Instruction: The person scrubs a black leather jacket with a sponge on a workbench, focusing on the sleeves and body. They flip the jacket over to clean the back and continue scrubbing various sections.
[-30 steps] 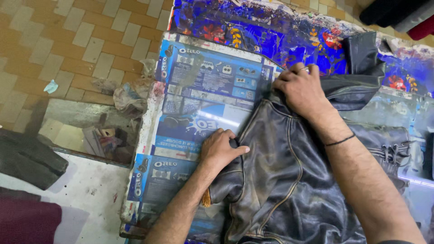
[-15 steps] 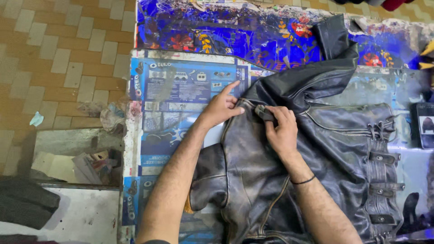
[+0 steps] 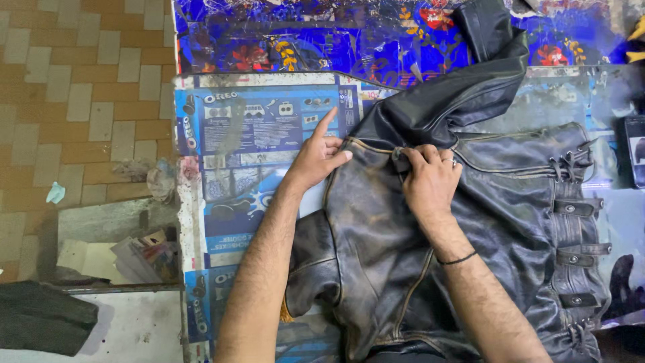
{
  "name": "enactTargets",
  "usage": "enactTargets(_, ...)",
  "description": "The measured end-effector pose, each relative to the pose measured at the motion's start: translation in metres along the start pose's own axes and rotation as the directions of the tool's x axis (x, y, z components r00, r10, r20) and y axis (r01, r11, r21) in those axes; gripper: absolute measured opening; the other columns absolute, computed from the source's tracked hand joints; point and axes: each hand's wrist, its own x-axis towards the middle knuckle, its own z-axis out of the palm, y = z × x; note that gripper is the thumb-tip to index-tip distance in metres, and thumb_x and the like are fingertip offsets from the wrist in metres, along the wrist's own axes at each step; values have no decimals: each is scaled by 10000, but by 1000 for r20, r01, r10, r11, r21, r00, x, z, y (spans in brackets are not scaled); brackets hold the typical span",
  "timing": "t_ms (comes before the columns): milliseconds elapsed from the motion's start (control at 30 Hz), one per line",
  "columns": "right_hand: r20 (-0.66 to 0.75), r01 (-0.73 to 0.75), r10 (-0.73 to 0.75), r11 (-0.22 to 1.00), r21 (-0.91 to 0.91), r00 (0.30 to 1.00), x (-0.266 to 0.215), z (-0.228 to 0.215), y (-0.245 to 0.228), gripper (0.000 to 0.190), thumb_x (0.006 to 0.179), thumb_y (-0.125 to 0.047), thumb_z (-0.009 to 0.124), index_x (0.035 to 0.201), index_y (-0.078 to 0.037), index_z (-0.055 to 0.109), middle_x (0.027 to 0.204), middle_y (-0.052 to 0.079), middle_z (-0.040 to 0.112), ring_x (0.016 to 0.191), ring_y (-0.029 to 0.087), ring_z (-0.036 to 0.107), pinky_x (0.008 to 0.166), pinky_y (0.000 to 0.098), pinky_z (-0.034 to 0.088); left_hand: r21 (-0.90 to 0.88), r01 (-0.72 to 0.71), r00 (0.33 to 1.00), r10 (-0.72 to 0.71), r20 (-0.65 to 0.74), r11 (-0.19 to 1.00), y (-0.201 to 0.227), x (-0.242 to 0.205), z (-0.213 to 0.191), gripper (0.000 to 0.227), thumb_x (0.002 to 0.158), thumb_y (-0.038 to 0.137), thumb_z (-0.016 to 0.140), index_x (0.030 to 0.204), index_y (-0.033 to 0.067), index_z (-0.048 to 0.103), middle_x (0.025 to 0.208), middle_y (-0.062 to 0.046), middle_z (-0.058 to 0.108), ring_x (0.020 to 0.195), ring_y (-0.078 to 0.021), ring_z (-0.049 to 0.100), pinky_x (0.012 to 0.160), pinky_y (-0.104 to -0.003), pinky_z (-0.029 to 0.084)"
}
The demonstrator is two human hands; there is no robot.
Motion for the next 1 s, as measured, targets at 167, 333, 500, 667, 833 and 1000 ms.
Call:
enactTargets(167, 8, 44, -48, 963, 267, 999, 4, 19, -18, 430, 799, 14, 632, 1161, -195, 733, 1141, -10, 662, 1062, 288, 566, 888, 425, 450, -65, -26, 999, 28, 30, 998, 6, -2, 0, 987, 909, 26, 713, 1678, 174, 113, 1056, -123, 728, 933, -130, 678, 861, -305, 565)
enactTargets(333, 54, -20, 14, 993, 115, 998, -8, 4, -3, 391, 744, 0, 660, 1094, -157, 736, 1076, 24, 669, 999, 309, 583, 816, 460, 441, -15, -41, 999, 41, 18, 999, 6, -4, 0, 991, 902, 23, 739, 1674, 170, 134, 1057, -116, 726, 903, -121, 674, 858, -300, 577)
enactTargets(500, 106, -182, 149, 863, 471, 983, -24, -22, 18, 346, 837, -18, 662, 1166, -117, 697, 1104, 53, 672, 997, 314, 614, 883, 428, 489, -42, -40, 997, 42, 60, 998, 1, -2, -7, 948, 948, 203, 720, 1667, 167, 105, 1090, -145, 712, 958, -155, 660, 930, -345, 541)
enactTargets(667, -14, 150, -199, 691, 707, 980, -24, -27, -10, 453, 790, -36, 639, 1237, -105, 660, 1131, 90, 646, 1072, 313, 600, 940, 412, 485, -233, 112, 994, -106, 38, 966, -9, -23, -14, 815, 1045, 476, 472, 1680, 158, 71, 1337, -191, 628, 1141, -247, 629, 1041, -429, 479)
enactTargets(833, 11, 413, -440, 852, 321, 898, 16, -3, -3, 409, 776, -109, 668, 1166, -210, 741, 1072, 35, 650, 992, 277, 571, 844, 406, 465, -30, 78, 997, -78, 14, 996, -4, -98, -10, 742, 1065, 411, 457, 1663, 146, 106, 1458, -197, 545, 1250, -301, 607, 1115, -425, 451)
enactTargets(1000, -70, 502, -514, 785, 363, 855, 25, 12, 4, 415, 756, -111, 648, 1155, -186, 736, 1069, 34, 640, 989, 286, 558, 844, 419, 469, 413, 75, 974, 23, -227, 907, 4, -191, -6, 574, 1059, 292, 551, 1556, 50, 398, 1473, -210, 590, 1340, -290, 591, 1126, -417, 449)
